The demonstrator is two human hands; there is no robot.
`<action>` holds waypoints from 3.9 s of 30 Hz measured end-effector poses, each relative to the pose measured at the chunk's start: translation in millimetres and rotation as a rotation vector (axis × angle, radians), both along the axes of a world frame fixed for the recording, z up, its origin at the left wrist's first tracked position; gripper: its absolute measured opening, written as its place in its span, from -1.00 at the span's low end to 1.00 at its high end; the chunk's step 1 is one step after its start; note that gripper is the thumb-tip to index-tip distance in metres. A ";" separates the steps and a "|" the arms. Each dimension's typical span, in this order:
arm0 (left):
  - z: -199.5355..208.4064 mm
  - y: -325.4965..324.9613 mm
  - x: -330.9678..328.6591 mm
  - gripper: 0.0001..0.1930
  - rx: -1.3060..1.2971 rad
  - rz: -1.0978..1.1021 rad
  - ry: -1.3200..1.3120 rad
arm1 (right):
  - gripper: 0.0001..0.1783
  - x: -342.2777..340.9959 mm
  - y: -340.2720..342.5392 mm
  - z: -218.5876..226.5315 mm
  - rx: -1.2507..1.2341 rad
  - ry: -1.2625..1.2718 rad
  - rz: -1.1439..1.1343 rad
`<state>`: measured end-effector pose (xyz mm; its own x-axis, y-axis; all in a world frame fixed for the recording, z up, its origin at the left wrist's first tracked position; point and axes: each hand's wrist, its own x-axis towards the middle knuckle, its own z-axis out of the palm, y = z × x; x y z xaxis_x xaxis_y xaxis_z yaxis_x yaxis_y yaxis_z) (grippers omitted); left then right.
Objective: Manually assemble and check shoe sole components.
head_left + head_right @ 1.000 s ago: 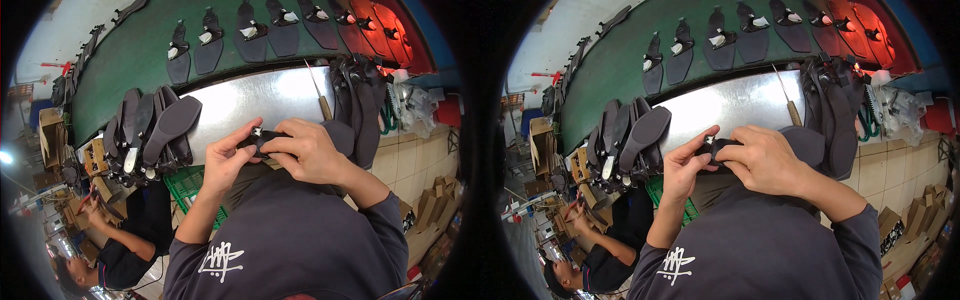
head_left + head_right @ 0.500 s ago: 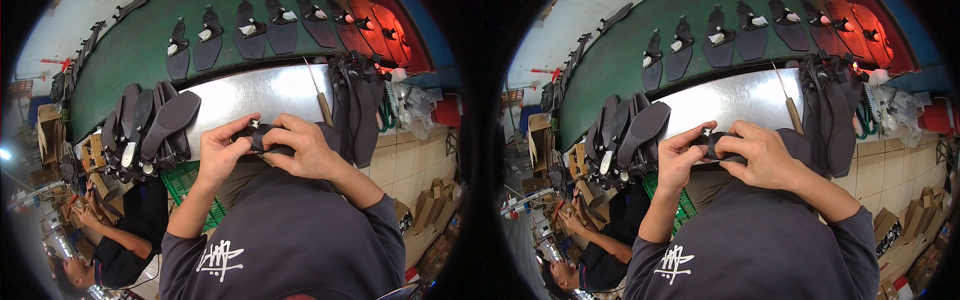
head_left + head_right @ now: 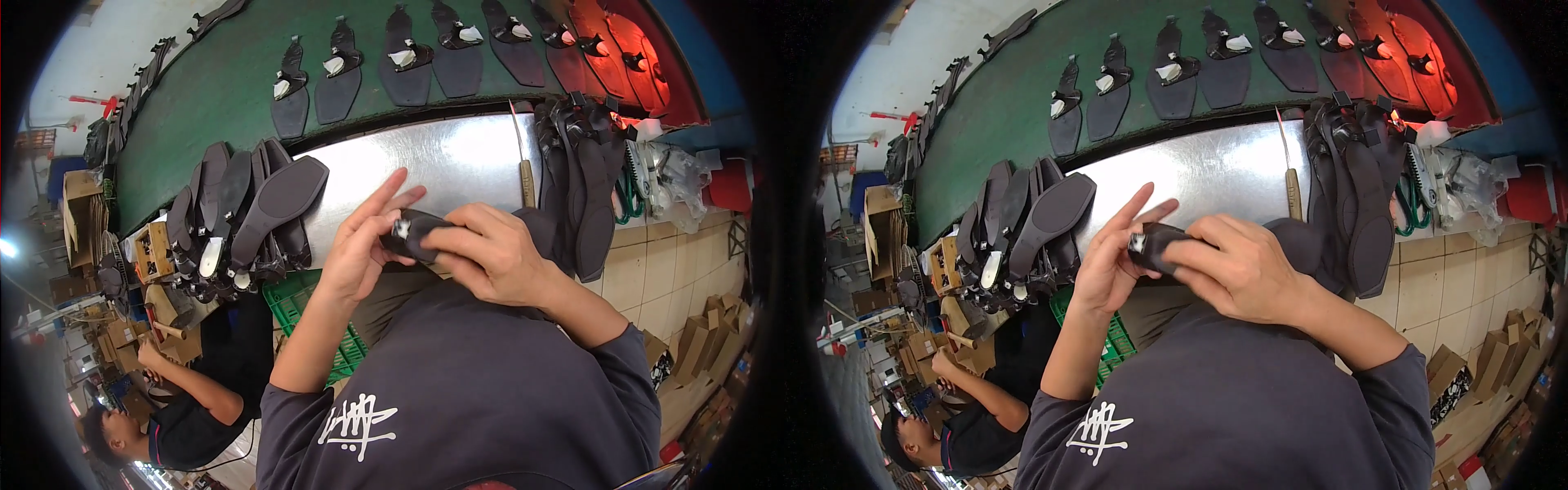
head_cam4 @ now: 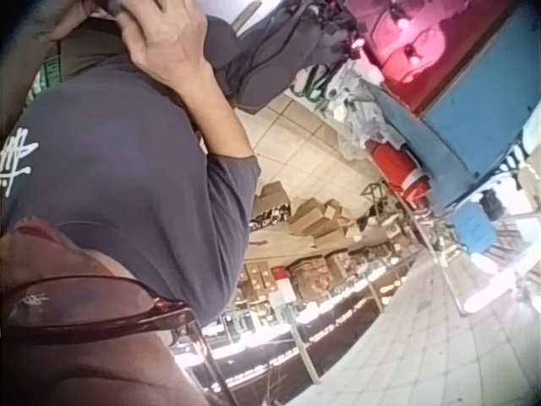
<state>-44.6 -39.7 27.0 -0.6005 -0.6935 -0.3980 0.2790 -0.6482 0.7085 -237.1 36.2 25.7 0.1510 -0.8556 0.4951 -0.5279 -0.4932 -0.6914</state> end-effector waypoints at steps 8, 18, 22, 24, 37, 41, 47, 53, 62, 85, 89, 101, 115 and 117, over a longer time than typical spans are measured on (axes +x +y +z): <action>1.7 5.3 3.1 -0.72 -0.096 -0.150 -0.284 | -0.81 -2.6 2.8 -0.5 0.179 -0.030 -0.081; -6.0 15.1 -1.3 -0.75 -0.190 -0.141 -0.360 | -0.83 8.1 6.5 -6.9 0.090 0.007 -0.131; -8.1 19.0 -0.1 -0.78 -0.221 -0.158 -0.359 | -0.82 6.8 8.3 -7.9 0.158 -0.010 -0.129; -11.4 21.2 0.0 -0.81 -0.335 -0.166 -0.395 | -0.82 5.9 9.0 -8.5 0.177 -0.018 -0.125; 6.3 23.4 13.3 -0.86 -0.450 -0.121 -0.416 | -0.85 -3.5 -12.5 3.6 0.840 -0.534 0.156; 6.8 22.7 19.2 -0.87 -0.871 0.092 -0.399 | -0.83 -3.6 -27.7 24.8 0.455 -0.352 0.155; -34.4 8.9 49.7 -0.64 -0.111 0.498 -0.301 | -0.59 -55.6 -38.4 -5.9 -0.130 0.162 -0.598; -55.5 18.5 40.4 -0.50 0.310 0.265 -0.080 | -0.36 -64.8 -16.8 -65.8 0.371 0.377 -0.567; -61.8 22.9 26.8 -0.53 0.543 0.272 0.016 | -0.34 -52.6 8.1 -59.9 0.361 0.322 -0.646; -44.5 35.4 -15.2 -0.73 0.683 0.187 0.307 | -0.34 2.9 42.5 -28.7 0.860 -0.826 0.099; -57.4 36.7 -16.0 -0.73 0.706 0.202 0.258 | -0.43 12.0 45.9 -44.9 0.589 -0.684 0.029; -49.5 28.1 -25.0 -0.69 -0.075 0.453 -0.213 | -0.34 -1.1 36.0 -26.4 1.055 -1.133 0.295; -56.0 19.6 -22.4 -0.31 -0.722 0.663 -0.463 | -0.41 19.8 27.4 -22.8 1.238 -1.494 0.196; -52.1 20.8 -19.3 -0.29 -0.741 0.660 -0.434 | -0.44 9.7 24.2 -25.2 1.217 -1.492 0.262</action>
